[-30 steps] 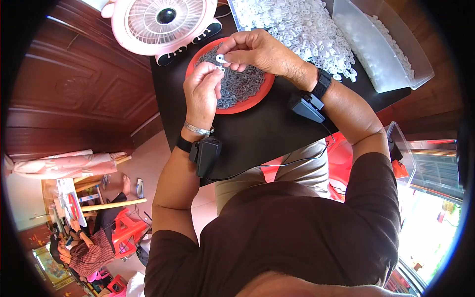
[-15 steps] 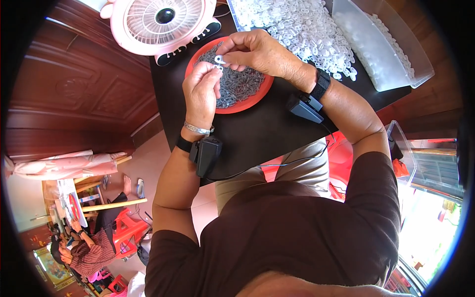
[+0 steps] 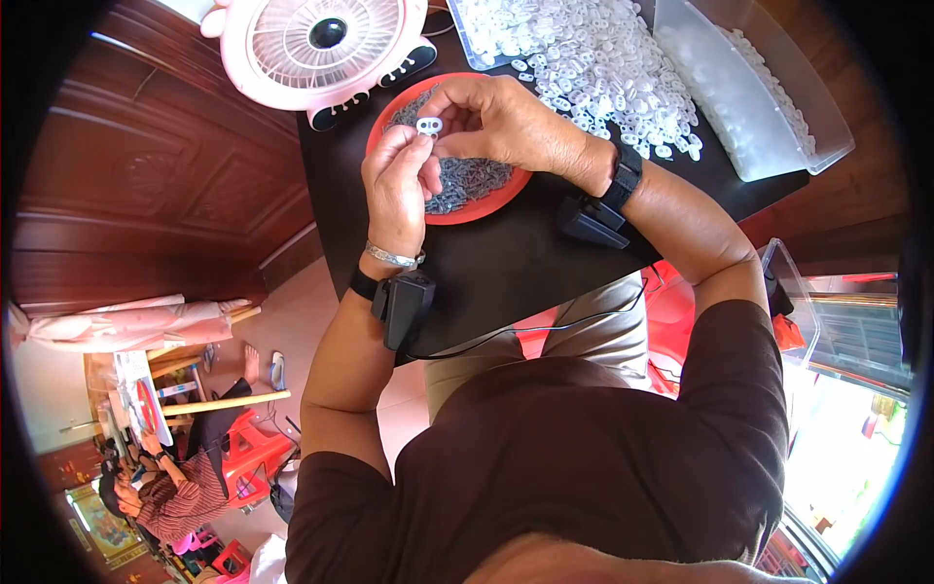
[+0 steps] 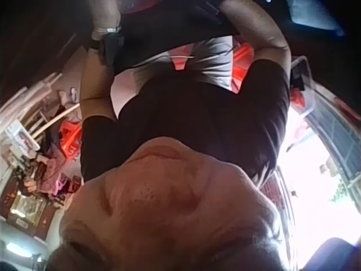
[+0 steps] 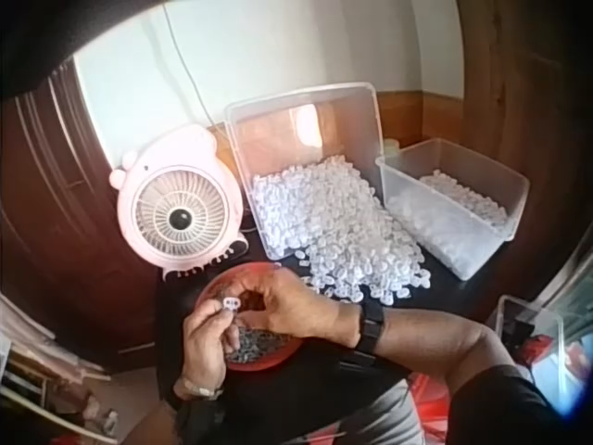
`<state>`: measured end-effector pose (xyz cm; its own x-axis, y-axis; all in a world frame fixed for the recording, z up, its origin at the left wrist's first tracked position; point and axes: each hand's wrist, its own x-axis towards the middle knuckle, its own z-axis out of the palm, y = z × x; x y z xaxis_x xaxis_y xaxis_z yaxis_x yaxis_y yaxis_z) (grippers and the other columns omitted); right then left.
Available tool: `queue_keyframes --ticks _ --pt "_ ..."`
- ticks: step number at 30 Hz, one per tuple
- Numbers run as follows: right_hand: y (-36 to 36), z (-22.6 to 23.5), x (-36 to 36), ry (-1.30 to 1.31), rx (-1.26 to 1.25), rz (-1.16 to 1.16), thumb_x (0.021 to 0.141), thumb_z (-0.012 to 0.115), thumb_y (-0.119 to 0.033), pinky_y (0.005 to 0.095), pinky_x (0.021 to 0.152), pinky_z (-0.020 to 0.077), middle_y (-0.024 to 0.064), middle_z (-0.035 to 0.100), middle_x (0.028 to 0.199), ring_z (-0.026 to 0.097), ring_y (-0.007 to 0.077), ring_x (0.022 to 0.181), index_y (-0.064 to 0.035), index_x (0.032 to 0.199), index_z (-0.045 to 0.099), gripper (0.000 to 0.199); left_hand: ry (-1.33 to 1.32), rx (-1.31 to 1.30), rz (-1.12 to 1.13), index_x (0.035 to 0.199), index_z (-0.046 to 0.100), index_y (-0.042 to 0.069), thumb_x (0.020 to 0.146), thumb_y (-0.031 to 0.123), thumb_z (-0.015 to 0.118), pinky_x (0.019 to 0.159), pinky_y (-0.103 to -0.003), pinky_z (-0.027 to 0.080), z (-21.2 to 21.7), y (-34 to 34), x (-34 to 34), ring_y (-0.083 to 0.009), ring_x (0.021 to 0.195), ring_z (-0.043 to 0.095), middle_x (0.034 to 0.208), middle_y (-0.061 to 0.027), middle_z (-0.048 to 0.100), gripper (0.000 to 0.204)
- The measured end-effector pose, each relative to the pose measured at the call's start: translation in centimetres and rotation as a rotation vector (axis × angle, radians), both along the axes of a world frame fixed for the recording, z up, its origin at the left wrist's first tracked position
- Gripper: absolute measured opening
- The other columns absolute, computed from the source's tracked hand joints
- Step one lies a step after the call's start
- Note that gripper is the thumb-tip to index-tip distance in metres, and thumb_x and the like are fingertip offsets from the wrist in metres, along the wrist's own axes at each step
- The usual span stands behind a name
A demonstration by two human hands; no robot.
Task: Assembling small plastic components by manually inserting pins into larger white pieces.
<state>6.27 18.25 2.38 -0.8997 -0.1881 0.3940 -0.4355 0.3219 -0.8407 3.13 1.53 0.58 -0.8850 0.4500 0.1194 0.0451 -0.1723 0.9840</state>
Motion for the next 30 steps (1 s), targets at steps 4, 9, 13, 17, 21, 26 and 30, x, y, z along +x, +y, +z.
queue_keyframes --ticks 4,9,13,17,21,26,30 --pt "0.09 0.08 0.13 0.030 0.098 -0.025 0.076 0.073 -0.011 0.0239 0.070 0.0507 0.0026 0.062 0.080 0.060 0.0095 0.075 -0.0024 0.099 0.062 0.026 -0.096 0.018 0.003 0.080 0.057 0.006 0.087 0.018 0.053 0.042 -0.018 0.030 0.10 0.09 -0.19 -0.0052 0.045 0.044 0.055 0.0024 0.050 0.015" --pt "0.06 -0.02 0.16 0.077 0.119 0.007 0.076 0.073 -0.011 0.0247 0.070 0.0512 0.0030 0.063 0.080 0.061 0.0100 0.075 -0.0023 0.099 0.062 0.027 -0.104 -0.020 -0.040 0.079 0.057 0.006 0.088 0.019 0.054 0.041 -0.017 0.029 0.37 0.08 -0.25 -0.0048 0.044 0.044 0.055 0.0025 0.050 0.016" --pt "-0.54 -0.01 0.39 0.147 0.200 -0.047 0.074 0.074 -0.012 0.0272 0.070 0.0514 0.0057 0.064 0.082 0.063 0.0155 0.076 -0.0022 0.098 0.062 0.029 -0.042 -0.035 -0.046 0.090 0.058 0.001 0.090 0.022 0.050 0.046 -0.020 0.034 0.32 -0.24 -0.21 -0.0087 0.051 0.050 0.060 -0.0019 0.053 0.023" --pt "-0.66 -0.53 0.42 0.357 0.372 -0.137 0.073 0.073 -0.014 0.0317 0.070 0.0514 0.0105 0.065 0.085 0.064 0.0256 0.079 -0.0026 0.098 0.062 0.030 -0.029 -0.090 -0.050 0.090 0.058 0.001 0.090 0.022 0.050 0.047 -0.020 0.035 -0.05 -0.12 -0.23 -0.0089 0.051 0.051 0.061 -0.0025 0.053 0.023" --pt "-0.59 -0.35 0.45 0.397 0.386 -0.149 0.075 0.071 -0.014 0.0334 0.068 0.0511 0.0119 0.065 0.084 0.064 0.0289 0.079 -0.0037 0.098 0.062 0.027 -0.007 -0.019 -0.037 0.089 0.058 0.001 0.091 0.022 0.049 0.048 -0.020 0.036 -0.28 -0.17 -0.47 -0.0093 0.051 0.051 0.061 -0.0035 0.054 0.023" --pt "-0.76 0.00 0.67 0.401 0.327 -0.123 0.074 0.068 -0.011 0.0354 0.065 0.0509 0.0138 0.064 0.077 0.064 0.0305 0.073 -0.0037 0.096 0.062 0.024 0.034 -0.009 -0.059 0.087 0.057 0.001 0.091 0.023 0.049 0.049 -0.020 0.036 -0.24 -0.36 -0.46 -0.0098 0.052 0.051 0.063 -0.0041 0.055 0.024" --pt "-0.73 -0.08 0.67 0.420 0.347 -0.125 0.076 0.070 -0.015 0.0327 0.063 0.0510 0.0114 0.065 0.078 0.064 0.0285 0.072 -0.0051 0.097 0.063 0.024 0.063 0.028 -0.025 0.081 0.059 0.000 0.090 0.022 0.051 0.045 -0.019 0.033 -0.04 -0.11 -0.10 -0.0066 0.049 0.047 0.059 -0.0011 0.053 0.025"
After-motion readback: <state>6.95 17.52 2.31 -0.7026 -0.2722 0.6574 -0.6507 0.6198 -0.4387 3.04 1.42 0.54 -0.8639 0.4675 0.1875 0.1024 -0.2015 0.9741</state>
